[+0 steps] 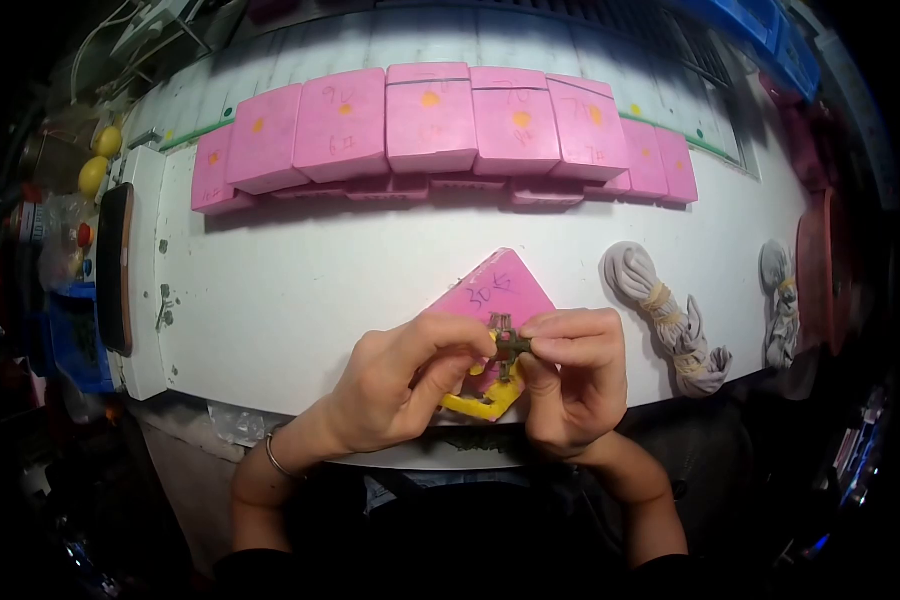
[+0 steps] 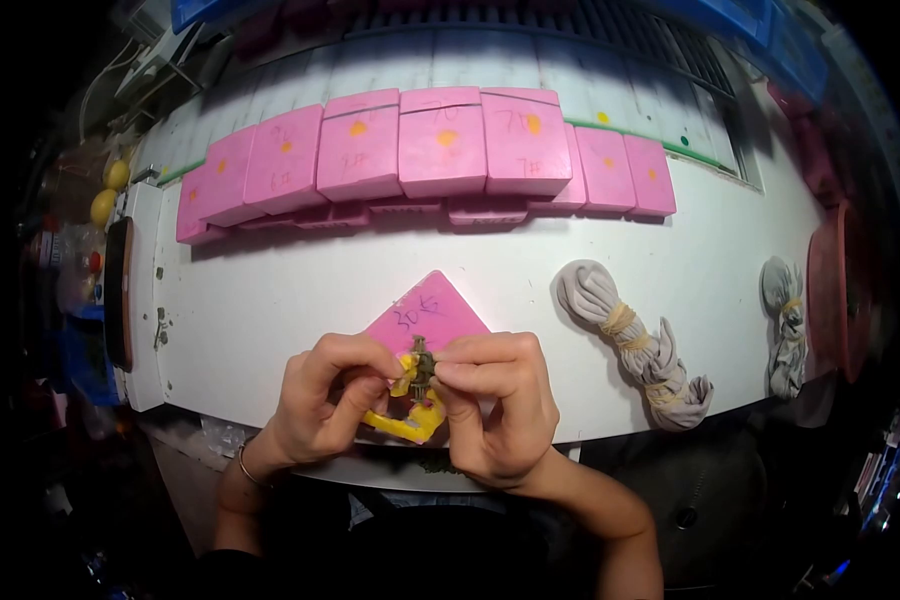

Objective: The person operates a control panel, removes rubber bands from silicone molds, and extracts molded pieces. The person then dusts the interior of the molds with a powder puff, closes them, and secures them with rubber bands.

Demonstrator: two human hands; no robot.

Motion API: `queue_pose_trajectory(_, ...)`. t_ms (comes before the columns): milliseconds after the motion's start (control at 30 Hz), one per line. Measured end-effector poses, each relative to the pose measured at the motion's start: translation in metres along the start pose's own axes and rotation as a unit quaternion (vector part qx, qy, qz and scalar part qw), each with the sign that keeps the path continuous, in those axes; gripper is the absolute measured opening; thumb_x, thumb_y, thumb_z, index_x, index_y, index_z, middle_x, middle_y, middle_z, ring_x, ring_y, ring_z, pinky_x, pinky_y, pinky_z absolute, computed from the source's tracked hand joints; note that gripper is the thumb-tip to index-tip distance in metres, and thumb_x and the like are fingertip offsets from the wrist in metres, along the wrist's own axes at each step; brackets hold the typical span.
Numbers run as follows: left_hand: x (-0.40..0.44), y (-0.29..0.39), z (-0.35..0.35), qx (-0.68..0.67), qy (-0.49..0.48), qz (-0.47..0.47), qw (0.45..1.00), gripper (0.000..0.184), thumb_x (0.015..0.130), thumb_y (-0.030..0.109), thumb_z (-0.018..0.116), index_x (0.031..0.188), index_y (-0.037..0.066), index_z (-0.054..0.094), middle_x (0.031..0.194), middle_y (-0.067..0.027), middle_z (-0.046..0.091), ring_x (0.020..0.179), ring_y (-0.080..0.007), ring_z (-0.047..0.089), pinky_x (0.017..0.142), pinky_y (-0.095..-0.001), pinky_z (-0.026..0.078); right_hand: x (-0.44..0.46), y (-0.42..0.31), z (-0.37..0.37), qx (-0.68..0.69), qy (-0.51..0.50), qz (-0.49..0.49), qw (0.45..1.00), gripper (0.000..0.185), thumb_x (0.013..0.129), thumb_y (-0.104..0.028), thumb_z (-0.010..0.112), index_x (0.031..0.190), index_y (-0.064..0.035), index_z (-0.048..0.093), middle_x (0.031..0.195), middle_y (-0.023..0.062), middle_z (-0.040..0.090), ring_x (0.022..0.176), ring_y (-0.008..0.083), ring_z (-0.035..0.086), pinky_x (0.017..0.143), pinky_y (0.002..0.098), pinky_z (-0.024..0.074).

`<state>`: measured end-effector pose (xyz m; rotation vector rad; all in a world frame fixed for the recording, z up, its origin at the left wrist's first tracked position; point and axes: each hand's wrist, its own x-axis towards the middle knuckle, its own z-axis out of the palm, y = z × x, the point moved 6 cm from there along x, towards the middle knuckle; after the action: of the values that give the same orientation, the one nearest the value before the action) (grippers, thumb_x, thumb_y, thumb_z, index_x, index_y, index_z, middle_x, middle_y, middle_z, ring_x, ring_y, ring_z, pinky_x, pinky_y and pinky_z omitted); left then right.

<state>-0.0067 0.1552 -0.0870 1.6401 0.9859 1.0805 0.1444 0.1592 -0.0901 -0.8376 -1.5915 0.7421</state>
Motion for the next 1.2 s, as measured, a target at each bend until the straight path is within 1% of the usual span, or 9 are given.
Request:
queue_pose_trajectory(200, 0.001, 0.0, -0.002, -0.013, -0.002, -0.007, 1.0, 0.017, 0.089, -0.003, 0.051, 0.105, 0.001, 0.054, 0.085, -0.0104, 0.064, 0.07, -0.0188, 0.067, 0.06, -0.0266, 0.053, 0.001, 0.002, -0.001, 0.014, 0.009, 0.011, 1.0, 0.02, 0.077, 0.009, 0.064, 0.093, 0.0008, 0.055, 0.089, 0.0149, 0.058, 0.075, 0.0197, 0.057, 0.064, 0.0242, 0.047)
queue_pose_trajectory(300, -0.002, -0.001, -0.002, 0.007, -0.005, -0.003, 1.0, 0.018, 0.089, -0.003, 0.051, 0.106, 0.0, 0.052, 0.084, -0.0098, 0.063, 0.067, -0.0168, 0.066, 0.059, -0.0253, 0.051, -0.002, 0.005, -0.002, 0.045, 0.018, 0.035, 0.998, 0.019, 0.078, 0.01, 0.063, 0.093, 0.0013, 0.055, 0.091, 0.0148, 0.057, 0.075, 0.0177, 0.055, 0.064, 0.0228, 0.0462)
queue_pose_trajectory(400, -0.004, -0.004, -0.001, -0.027, -0.003, -0.027, 0.999, 0.018, 0.089, -0.003, 0.051, 0.107, 0.0, 0.051, 0.082, -0.009, 0.062, 0.062, -0.0131, 0.062, 0.057, -0.0227, 0.048, -0.002, 0.006, -0.002, 0.051, 0.012, 0.039, 0.998, 0.019, 0.079, 0.01, 0.062, 0.094, 0.0022, 0.054, 0.094, 0.015, 0.054, 0.078, 0.0163, 0.055, 0.066, 0.0221, 0.0463)
queue_pose_trajectory(467, -0.005, -0.008, -0.001, -0.047, 0.013, -0.032, 0.998, 0.017, 0.09, -0.002, 0.049, 0.108, -0.001, 0.049, 0.081, -0.0081, 0.061, 0.061, -0.0095, 0.057, 0.056, -0.0207, 0.046, 0.0, 0.008, -0.002, 0.1, 0.013, 0.071, 0.992, 0.018, 0.08, 0.011, 0.059, 0.095, 0.0031, 0.052, 0.097, 0.0154, 0.051, 0.081, 0.016, 0.055, 0.069, 0.0222, 0.0465)
queue_pose_trajectory(667, -0.007, -0.008, -0.002, -0.086, 0.024, -0.055, 0.995, 0.016, 0.092, -0.002, 0.046, 0.108, -0.002, 0.048, 0.083, -0.008, 0.06, 0.065, -0.0081, 0.056, 0.058, -0.0207, 0.046, 0.002, 0.012, -0.004, 0.14, 0.011, 0.082, 0.987, 0.019, 0.084, 0.012, 0.053, 0.099, 0.0026, 0.046, 0.101, 0.0151, 0.049, 0.084, 0.0149, 0.054, 0.075, 0.0235, 0.0467)
queue_pose_trajectory(800, -0.007, -0.008, -0.002, -0.104, 0.034, -0.061, 0.992, 0.015, 0.093, -0.001, 0.045, 0.108, -0.002, 0.048, 0.083, -0.008, 0.059, 0.066, -0.0076, 0.055, 0.059, -0.0202, 0.046, 0.004, 0.012, -0.005, 0.142, 0.005, 0.077, 0.987, 0.019, 0.086, 0.01, 0.052, 0.101, 0.002, 0.044, 0.103, 0.0146, 0.049, 0.085, 0.0139, 0.053, 0.075, 0.0233, 0.0465)
queue_pose_trajectory(967, -0.007, -0.008, -0.001, -0.11, 0.038, -0.071, 0.991, 0.015, 0.093, 0.0, 0.045, 0.108, -0.002, 0.048, 0.083, -0.0073, 0.059, 0.065, -0.007, 0.054, 0.058, -0.02, 0.045, 0.003, 0.026, -0.007, 0.261, 0.025, 0.16, 0.952, 0.014, 0.089, 0.004, 0.052, 0.099, 0.0008, 0.044, 0.101, 0.0135, 0.051, 0.081, 0.0115, 0.052, 0.071, 0.0222, 0.0456)
queue_pose_trajectory(1100, -0.006, -0.006, -0.003, -0.09, 0.027, -0.068, 0.993, 0.015, 0.093, 0.001, 0.046, 0.107, -0.002, 0.049, 0.081, -0.0066, 0.059, 0.065, -0.007, 0.054, 0.057, -0.0201, 0.045, 0.002, 0.028, -0.007, 0.279, 0.035, 0.179, 0.943, 0.013, 0.089, 0.003, 0.053, 0.099, 0.0002, 0.044, 0.1, 0.0131, 0.052, 0.08, 0.0108, 0.052, 0.07, 0.0216, 0.0452)
queue_pose_trajectory(1200, -0.004, -0.004, -0.001, -0.076, 0.004, -0.067, 0.995, 0.013, 0.093, 0.002, 0.044, 0.105, -0.002, 0.044, 0.081, -0.008, 0.055, 0.064, -0.0056, 0.051, 0.057, -0.0176, 0.043, 0.001, 0.03, -0.007, 0.286, 0.037, 0.178, 0.941, 0.013, 0.089, 0.002, 0.053, 0.099, 0.0001, 0.044, 0.1, 0.0132, 0.052, 0.081, 0.0107, 0.052, 0.07, 0.0215, 0.0452)
